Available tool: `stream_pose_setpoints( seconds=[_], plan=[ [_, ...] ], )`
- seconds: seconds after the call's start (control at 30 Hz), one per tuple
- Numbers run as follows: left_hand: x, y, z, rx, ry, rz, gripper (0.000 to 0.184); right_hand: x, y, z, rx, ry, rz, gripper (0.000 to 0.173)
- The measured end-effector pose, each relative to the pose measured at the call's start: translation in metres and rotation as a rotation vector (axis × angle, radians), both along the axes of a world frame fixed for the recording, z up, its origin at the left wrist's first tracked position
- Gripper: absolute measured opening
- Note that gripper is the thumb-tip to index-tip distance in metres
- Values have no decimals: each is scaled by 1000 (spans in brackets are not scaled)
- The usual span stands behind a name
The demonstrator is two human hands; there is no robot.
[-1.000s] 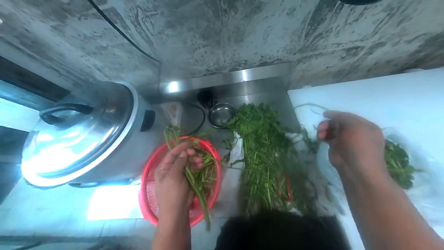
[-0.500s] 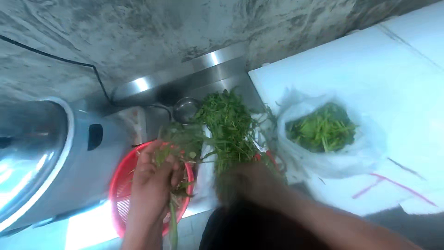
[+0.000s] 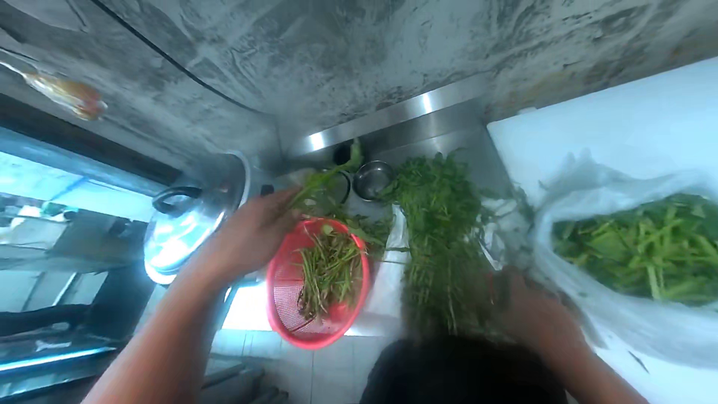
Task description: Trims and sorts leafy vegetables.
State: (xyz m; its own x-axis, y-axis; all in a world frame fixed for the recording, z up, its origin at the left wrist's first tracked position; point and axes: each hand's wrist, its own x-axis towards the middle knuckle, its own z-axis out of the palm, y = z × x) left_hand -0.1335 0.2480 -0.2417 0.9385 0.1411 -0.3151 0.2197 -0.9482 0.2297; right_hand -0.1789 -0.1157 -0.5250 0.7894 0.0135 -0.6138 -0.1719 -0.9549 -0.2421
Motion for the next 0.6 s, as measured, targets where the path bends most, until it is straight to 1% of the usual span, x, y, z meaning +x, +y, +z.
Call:
stream_pose_setpoints(
  seconds=[0.07,0.13,0.2,0.3,0.37,0.4,0.47,0.5,0.6],
  plan=[
    [4,1,7,27,-33,-17,40,3,-3,-3,15,24,-9,105],
    [8,0,14,22,-55,-12,40,5,-9,2,56,63,-55,105],
    [12,-1,20,19,-73,-16,39,8,-16,11,122,95,-108,97],
    [22,-10,31,3,-70,-59,44,6,-27,25,306,107,-166,81],
    [29,-23,41,31,-63,-104,43,0,-33,39,436,104,-159,80],
    [33,-31,46,48,-65,-136,42,-3,-35,47,541,101,-161,79],
    [41,-53,58,80,-62,-215,39,-12,-35,67,856,102,-184,71],
    [45,-66,63,83,-78,-272,38,-17,-34,74,997,112,-193,70],
    [58,-112,85,85,-122,-405,37,-32,-29,81,1295,114,-147,77]
  ],
)
